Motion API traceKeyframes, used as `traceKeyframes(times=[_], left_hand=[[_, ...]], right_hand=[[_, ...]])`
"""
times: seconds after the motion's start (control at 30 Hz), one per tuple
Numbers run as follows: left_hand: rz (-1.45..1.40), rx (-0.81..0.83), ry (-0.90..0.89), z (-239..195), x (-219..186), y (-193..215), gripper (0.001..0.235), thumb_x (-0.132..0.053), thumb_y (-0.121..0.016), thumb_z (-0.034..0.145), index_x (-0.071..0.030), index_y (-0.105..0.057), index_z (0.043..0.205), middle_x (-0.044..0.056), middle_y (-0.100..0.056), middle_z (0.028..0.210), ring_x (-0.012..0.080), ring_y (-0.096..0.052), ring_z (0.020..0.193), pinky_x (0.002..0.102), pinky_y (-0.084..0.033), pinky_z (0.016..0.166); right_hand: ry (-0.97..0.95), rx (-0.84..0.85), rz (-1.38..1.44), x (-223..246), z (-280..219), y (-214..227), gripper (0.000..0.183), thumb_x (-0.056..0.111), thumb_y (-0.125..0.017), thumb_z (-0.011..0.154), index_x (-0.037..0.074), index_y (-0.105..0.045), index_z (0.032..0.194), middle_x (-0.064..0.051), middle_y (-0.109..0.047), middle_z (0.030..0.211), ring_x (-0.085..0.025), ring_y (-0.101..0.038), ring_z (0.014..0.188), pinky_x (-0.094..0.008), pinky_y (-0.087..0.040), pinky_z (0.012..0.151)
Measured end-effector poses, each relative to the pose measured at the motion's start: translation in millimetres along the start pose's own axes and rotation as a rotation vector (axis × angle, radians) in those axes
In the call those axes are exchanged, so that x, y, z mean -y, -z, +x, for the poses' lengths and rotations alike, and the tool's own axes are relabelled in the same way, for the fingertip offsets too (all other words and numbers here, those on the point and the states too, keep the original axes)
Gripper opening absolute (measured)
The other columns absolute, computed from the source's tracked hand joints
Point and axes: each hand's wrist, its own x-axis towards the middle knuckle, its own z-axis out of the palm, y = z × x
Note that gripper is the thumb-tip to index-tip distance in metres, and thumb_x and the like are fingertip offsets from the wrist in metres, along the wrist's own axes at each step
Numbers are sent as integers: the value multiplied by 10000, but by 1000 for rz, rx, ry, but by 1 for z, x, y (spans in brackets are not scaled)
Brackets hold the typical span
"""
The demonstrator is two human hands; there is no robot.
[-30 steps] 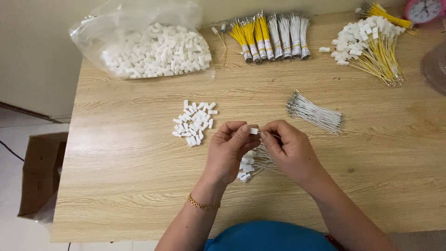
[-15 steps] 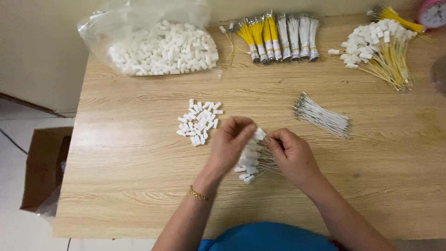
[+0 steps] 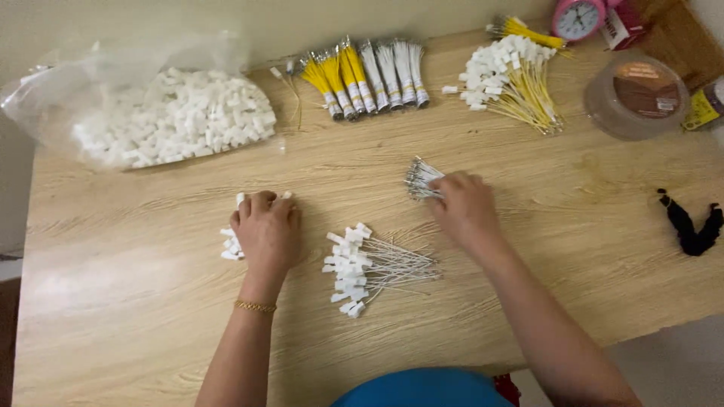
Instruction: Assembling small white plastic connectors onto thin metal wires at a workstation
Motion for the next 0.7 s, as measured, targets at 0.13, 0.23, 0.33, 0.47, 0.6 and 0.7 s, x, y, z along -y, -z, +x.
traceKeyframes(times=[0.13, 0.23, 0.33, 0.47, 0.6, 0.7], left_hand=[[5, -123, -18, -6, 7, -16, 105, -359, -725, 736, -335, -717, 837, -50, -613, 1042, 220, -562, 1053, 415, -436, 909], [13, -100, -1, -7, 6, -11, 116, -354, -737, 739, -333, -713, 851, -69, -633, 1027, 205, -565, 1058, 418, -432, 915], [-8, -91, 1, -8, 2, -7, 131, -358, -709, 768, -342, -708, 898, -66, -638, 1018, 200, -572, 1030, 398, -427, 893], [-2, -97, -45, -5, -18, 8, 208, -349, -726, 742, -333, -711, 948, -36, -636, 1070, 228, -585, 1042, 435, -439, 887], [-247, -124, -227, 1, -72, 36, 290, -249, -750, 766, -257, -692, 1050, 32, -646, 1102, 244, -604, 1062, 422, -448, 891], [-498, -75, -421, -4, -129, 45, 281, -158, -742, 749, -169, -698, 1026, 65, -666, 1053, 262, -631, 1039, 411, -480, 853]], right_hand=[[-53, -36, -151, -57, 12, -28, 272, 323, -706, 817, 167, -702, 1040, -107, -662, 922, -338, -651, 914, -467, -505, 803], [-57, -2, -129, -53, 16, -24, 308, 368, -678, 855, 142, -706, 1063, -131, -668, 968, -357, -644, 961, -482, -481, 856], [-148, 111, -124, -47, 22, -23, 292, 358, -669, 874, 153, -709, 1077, -117, -668, 967, -347, -631, 999, -511, -467, 857], [-136, 123, -93, -64, 24, -35, 215, 366, -669, 858, 203, -728, 986, -71, -684, 892, -310, -663, 951, -486, -500, 821], [-200, 137, 85, -55, 25, -4, 231, 289, -662, 885, 122, -716, 1035, -148, -698, 928, -346, -675, 963, -479, -498, 839], [-241, 133, 211, -76, 29, -14, 241, 285, -645, 915, 100, -697, 1061, -174, -697, 956, -366, -664, 983, -491, -504, 831]])
